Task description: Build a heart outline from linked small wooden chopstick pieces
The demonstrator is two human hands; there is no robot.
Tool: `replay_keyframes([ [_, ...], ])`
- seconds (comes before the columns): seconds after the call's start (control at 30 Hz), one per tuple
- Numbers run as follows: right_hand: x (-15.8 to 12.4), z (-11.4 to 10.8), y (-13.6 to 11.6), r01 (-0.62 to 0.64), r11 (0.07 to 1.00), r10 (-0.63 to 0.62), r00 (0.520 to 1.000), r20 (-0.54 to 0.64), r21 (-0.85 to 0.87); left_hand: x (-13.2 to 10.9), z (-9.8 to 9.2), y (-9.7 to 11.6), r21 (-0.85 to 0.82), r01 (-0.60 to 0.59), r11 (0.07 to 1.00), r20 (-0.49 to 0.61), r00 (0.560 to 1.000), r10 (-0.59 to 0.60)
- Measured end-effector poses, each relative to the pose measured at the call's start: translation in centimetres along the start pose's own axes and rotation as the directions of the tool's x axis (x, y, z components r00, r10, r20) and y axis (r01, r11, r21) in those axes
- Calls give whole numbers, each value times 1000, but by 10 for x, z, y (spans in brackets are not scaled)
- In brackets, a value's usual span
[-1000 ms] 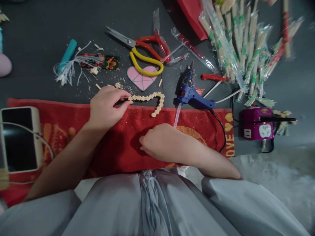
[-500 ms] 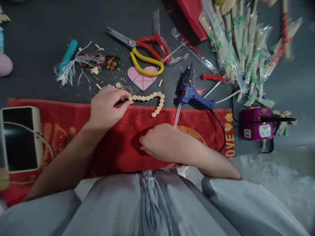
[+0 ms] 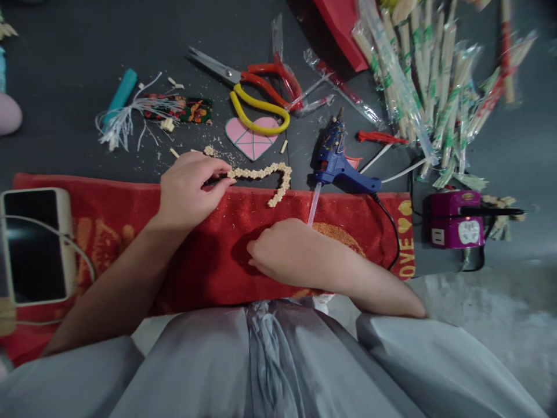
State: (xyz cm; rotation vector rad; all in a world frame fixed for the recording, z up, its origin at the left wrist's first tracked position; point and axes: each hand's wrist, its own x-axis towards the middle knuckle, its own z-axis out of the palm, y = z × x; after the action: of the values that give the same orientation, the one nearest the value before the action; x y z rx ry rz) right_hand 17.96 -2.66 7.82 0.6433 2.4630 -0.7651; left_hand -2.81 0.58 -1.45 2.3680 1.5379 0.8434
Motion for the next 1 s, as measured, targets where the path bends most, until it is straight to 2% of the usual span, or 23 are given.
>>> replay_keyframes([
  [0.2,0,0,0,-2,1000,3,1000,-2,10,0,0,-2,-2,27,1000,13,1000,-27],
  [0.23,0,0,0,-3,1000,3,1000,-6,9,0,0,-2,-4,-4,1000,88,996,5],
  [0.27,0,-1,0,-6,1000,6,1000,-6,8,0,0,-2,-2,16,1000,-3,1000,-16],
  [0.5,1,0,1,-2,1000,2,1000,-8,2,0,0,0,-10,3,1000,2,1000,-3],
  [0.77,0,1,1,-12,1000,12,1000,-2,-2,0,0,0,-52,51,997,21,999,-50],
  [1.0,1,1,1,-13,1000,13,1000,-16,6,0,1,0,-26,28,999,-1,1000,-28],
])
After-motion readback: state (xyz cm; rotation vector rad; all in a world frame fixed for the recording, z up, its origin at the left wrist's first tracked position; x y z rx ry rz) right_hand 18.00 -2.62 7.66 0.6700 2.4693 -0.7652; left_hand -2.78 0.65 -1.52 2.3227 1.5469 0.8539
